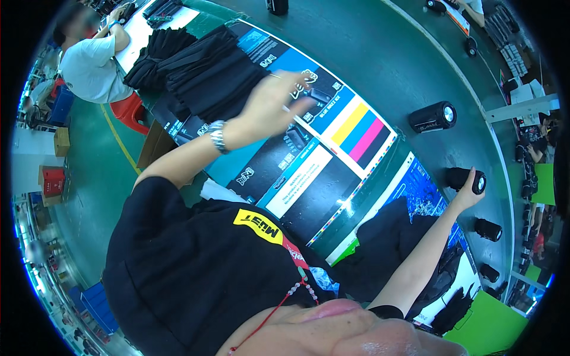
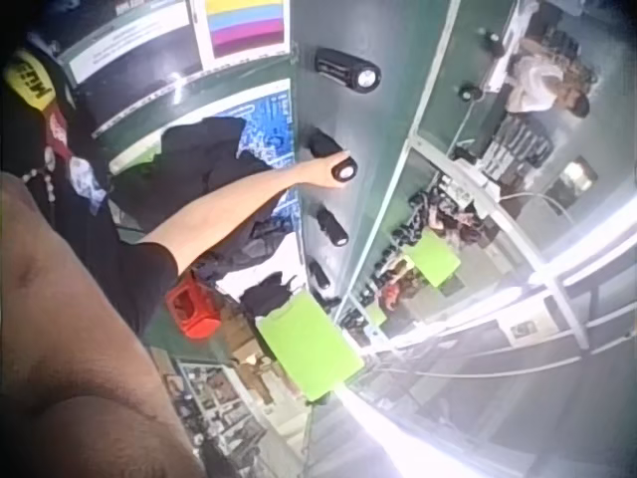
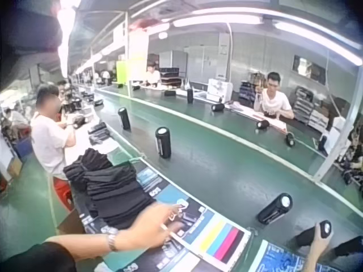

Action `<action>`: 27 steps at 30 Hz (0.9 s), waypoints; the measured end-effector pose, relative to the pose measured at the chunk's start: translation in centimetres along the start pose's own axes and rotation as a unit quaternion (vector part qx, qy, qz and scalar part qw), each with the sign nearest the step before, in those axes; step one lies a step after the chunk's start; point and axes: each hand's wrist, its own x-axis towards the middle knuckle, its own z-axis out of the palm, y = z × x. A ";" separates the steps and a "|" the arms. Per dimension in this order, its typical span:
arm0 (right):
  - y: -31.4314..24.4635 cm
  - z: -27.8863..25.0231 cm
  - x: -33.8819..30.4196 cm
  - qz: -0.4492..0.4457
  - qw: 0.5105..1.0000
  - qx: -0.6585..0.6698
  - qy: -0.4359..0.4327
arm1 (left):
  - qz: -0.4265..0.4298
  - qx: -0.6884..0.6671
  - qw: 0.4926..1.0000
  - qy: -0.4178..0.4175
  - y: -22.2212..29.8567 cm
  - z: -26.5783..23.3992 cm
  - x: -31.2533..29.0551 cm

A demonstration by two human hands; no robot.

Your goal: The person places a black fabric cover over the top of a cylindrical speaker by hand, ensuring it is seated correctly, and then sets the speaker back on the table.

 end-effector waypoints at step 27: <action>-23.3 2.5 -24.9 0.408 0.722 0.486 -0.275 | -0.088 -0.533 0.832 -0.125 7.3 2.2 0.6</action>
